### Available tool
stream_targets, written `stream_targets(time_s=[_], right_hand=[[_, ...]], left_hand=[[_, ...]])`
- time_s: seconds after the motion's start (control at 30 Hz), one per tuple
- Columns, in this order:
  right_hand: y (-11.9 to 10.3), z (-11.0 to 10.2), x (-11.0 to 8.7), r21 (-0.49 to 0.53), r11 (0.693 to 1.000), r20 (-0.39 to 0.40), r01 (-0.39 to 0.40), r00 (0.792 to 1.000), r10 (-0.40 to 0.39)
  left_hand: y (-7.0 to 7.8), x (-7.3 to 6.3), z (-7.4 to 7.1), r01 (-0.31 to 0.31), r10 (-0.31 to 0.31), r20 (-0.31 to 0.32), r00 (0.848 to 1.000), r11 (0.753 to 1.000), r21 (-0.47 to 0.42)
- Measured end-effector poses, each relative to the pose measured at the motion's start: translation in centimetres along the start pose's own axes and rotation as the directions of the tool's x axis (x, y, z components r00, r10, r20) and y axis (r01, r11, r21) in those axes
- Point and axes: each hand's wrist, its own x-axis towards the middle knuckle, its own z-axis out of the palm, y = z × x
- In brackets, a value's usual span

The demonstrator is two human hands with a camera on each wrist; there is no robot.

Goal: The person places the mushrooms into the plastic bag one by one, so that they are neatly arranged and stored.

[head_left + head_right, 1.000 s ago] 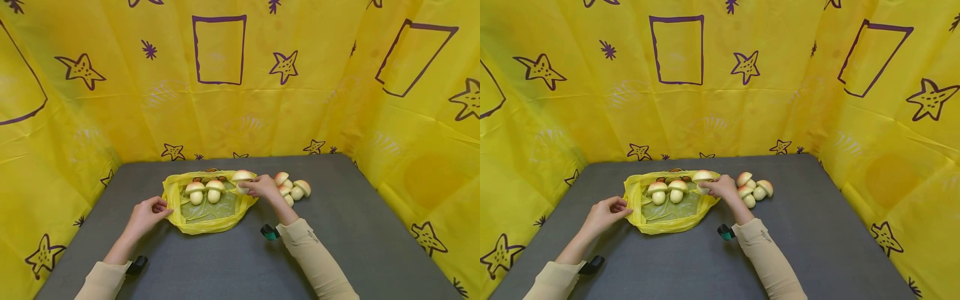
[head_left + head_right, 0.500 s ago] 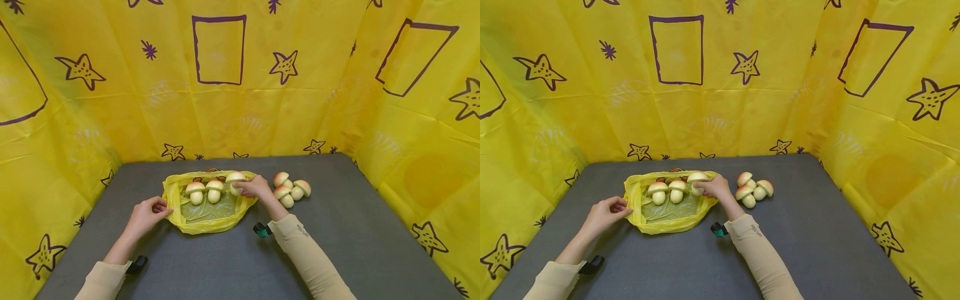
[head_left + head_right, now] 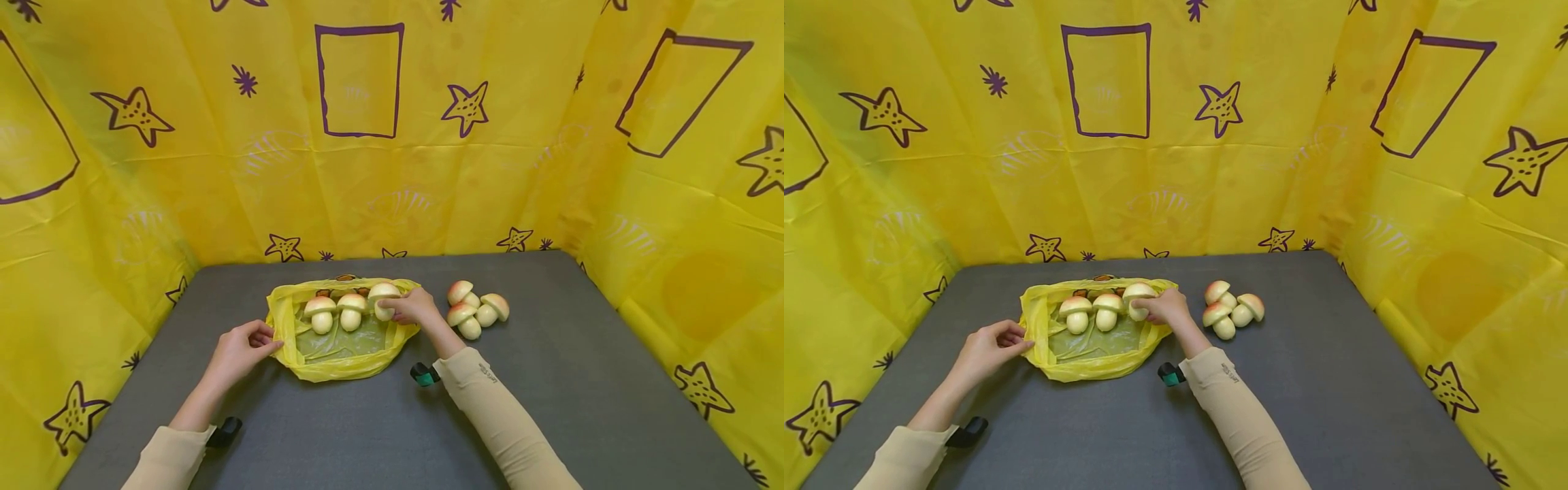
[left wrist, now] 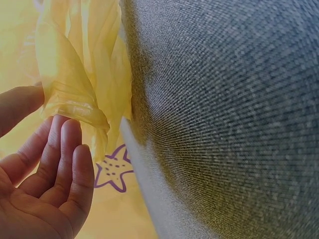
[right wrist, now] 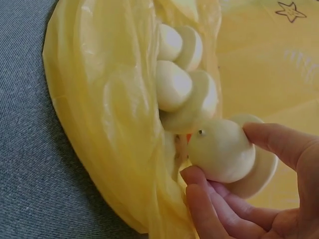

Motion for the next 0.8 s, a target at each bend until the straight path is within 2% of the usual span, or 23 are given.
stream_targets(time_s=[0.63, 0.8], right_hand=[[0.7, 0.7, 0.1, -0.140, 0.990, -0.062, -0.001, 0.998, -0.007], [0.9, 1.1, 0.1, -0.195, 0.981, -0.073, 0.025, 0.997, -0.039]], left_hand=[[0.2, 0.0, 0.0, 0.002, -0.002, -0.002, 1.000, 1.000, 0.005], [0.2, -0.1, 0.0, 0.004, -0.004, -0.002, 1.000, 1.000, -0.001]])
